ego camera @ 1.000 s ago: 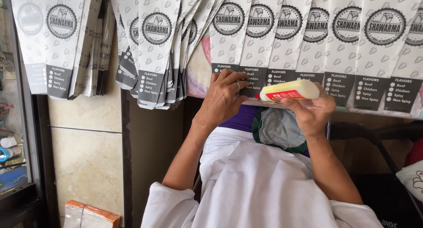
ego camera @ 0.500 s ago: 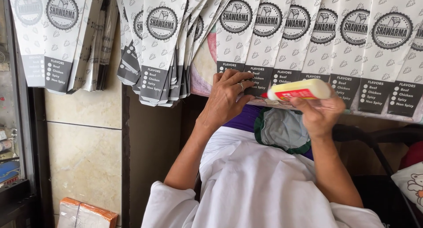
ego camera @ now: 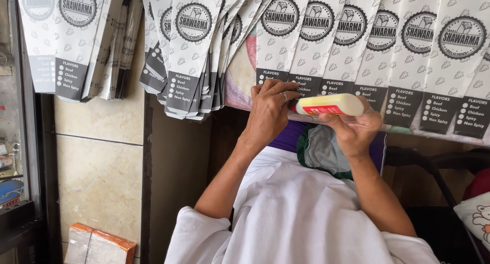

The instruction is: Marking specific flavor options on paper food packaging sleeves using a glue bottle as a marker.

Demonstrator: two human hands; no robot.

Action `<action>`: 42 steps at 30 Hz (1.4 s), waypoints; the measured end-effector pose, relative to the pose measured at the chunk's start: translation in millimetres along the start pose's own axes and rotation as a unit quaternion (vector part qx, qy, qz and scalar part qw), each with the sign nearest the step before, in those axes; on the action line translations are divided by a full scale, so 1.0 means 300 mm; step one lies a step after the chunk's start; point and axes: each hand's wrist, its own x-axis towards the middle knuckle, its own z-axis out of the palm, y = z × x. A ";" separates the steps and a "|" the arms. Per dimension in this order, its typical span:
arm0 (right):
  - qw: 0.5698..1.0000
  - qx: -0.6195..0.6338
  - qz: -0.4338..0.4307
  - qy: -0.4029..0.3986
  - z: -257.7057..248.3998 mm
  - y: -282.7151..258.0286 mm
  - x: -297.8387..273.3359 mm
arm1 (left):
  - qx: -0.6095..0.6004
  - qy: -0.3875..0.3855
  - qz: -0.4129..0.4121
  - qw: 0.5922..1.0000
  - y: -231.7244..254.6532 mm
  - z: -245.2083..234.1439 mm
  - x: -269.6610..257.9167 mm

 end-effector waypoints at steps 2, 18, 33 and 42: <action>1.000 0.012 0.004 -0.011 0.010 -0.002 0.001 | 0.004 -0.001 0.007 1.000 -0.001 -0.002 0.002; 0.992 0.109 -0.016 0.066 -0.047 0.022 0.038 | 0.056 0.070 0.058 0.994 -0.071 -0.160 -0.006; 0.988 0.098 -0.062 -0.104 0.222 0.089 0.074 | -0.057 -0.056 -0.052 0.995 -0.125 -0.230 -0.039; 0.992 0.061 -0.063 -0.088 0.050 0.088 0.076 | -0.073 -0.039 -0.065 0.994 -0.109 -0.229 -0.037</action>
